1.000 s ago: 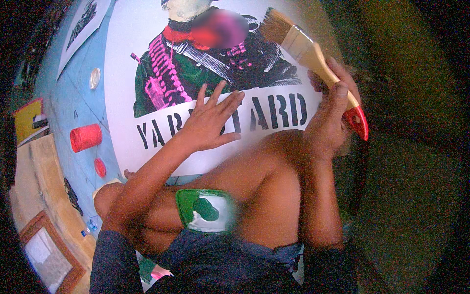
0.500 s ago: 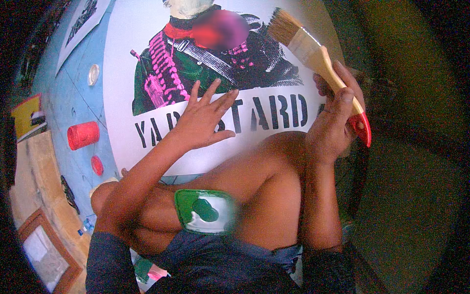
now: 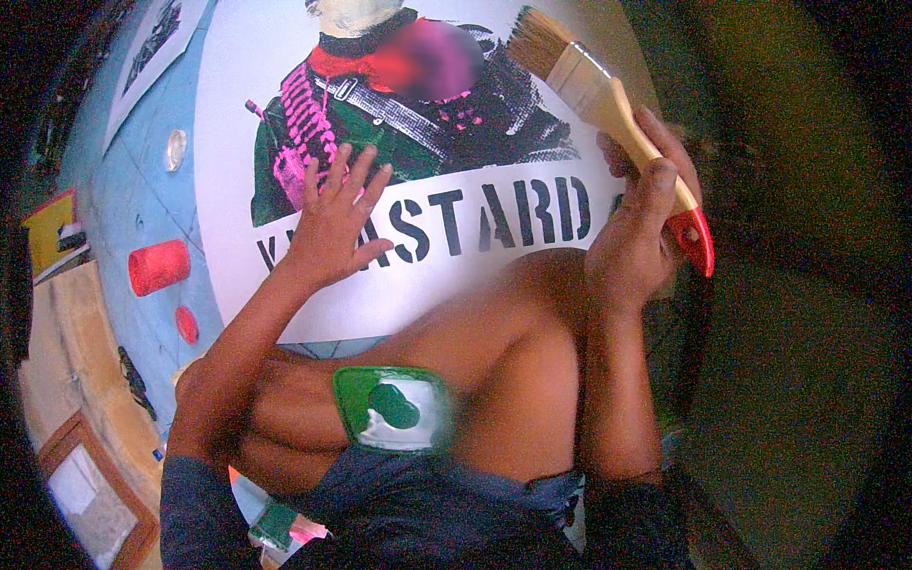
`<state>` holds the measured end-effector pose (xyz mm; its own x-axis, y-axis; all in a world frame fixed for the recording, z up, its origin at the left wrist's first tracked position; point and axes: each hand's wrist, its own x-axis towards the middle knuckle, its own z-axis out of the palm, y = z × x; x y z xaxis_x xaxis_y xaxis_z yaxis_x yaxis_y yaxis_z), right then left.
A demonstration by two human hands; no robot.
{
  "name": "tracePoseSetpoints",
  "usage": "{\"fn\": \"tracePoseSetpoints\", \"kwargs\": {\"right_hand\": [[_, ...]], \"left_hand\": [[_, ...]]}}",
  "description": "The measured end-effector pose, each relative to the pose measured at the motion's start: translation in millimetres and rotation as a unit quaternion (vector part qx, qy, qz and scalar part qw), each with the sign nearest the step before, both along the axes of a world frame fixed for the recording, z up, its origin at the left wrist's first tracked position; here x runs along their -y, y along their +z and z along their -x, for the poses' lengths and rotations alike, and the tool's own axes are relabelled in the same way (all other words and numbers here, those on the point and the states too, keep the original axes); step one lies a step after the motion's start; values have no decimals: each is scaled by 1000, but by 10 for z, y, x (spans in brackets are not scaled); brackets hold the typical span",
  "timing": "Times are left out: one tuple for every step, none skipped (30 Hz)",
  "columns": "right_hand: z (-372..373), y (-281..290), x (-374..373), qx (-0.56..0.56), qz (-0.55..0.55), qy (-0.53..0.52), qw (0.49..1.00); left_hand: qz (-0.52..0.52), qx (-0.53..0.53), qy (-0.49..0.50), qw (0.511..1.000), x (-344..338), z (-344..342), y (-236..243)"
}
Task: The person sits on the floor and paints a large poster featuring a figure with a rifle and the text 'YA BASTARD'. They use a paintbrush to apply green paint to the figure's clothing and red paint to the scarf area, repeatedly dipping the brush into a small green container.
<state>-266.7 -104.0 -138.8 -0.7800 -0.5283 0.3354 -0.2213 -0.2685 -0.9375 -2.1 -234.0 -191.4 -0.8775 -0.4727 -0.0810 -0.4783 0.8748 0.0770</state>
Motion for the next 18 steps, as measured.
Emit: {"fn": "tracePoseSetpoints", "kwargs": {"right_hand": [[1,3,3,-2,-3,1,1000],[2,4,6,0,1,2,1000],[2,-1,8,1,5,4,1000],[0,-3,10,2,8,5,1000],[-8,5,18,6,6,-1,1000],[-23,17,25,10,3,-7,1000],[-32,25,28,14,-1,-14,1000],[-32,26,22,15,-3,-13,1000],[-27,21,11,17,-7,-13,1000],[-24,17,6,18,-10,-12,1000],[-24,19,10,12,-6,-9,1000],[-24,23,15,6,-3,-5,1000],[-24,22,18,0,0,-2,1000],[-21,16,17,1,1,1,1000],[-16,12,14,1,1,4,1000],[-13,9,12,1,2,6,1000],[-14,8,12,2,2,6,1000],[-14,5,14,3,3,6,1000]], "left_hand": [[5,-12,4,1000,12,-10,-2],[0,-11,-2,1000,23,-7,-8],[-6,-10,-8,1000,30,7,-19],[-11,-10,-14,1000,37,26,-33],[-11,-9,-17,1000,38,55,-56],[-12,-8,-20,1000,30,98,-80],[-12,-8,-23,1000,28,136,-100],[-13,-13,-26,999,34,164,-115],[-14,-18,-29,999,40,196,-130],[-15,-23,-32,999,43,224,-143],[-20,-23,-35,999,43,247,-152],[-25,-22,-37,999,42,266,-169],[-30,-22,-40,999,39,285,-185],[-30,-27,-40,998,34,306,-201],[-29,-32,-40,998,27,330,-212],[-28,-36,-40,998,21,354,-223],[-28,-40,-43,998,15,380,-235],[-28,-44,-46,998,12,412,-243]]}}
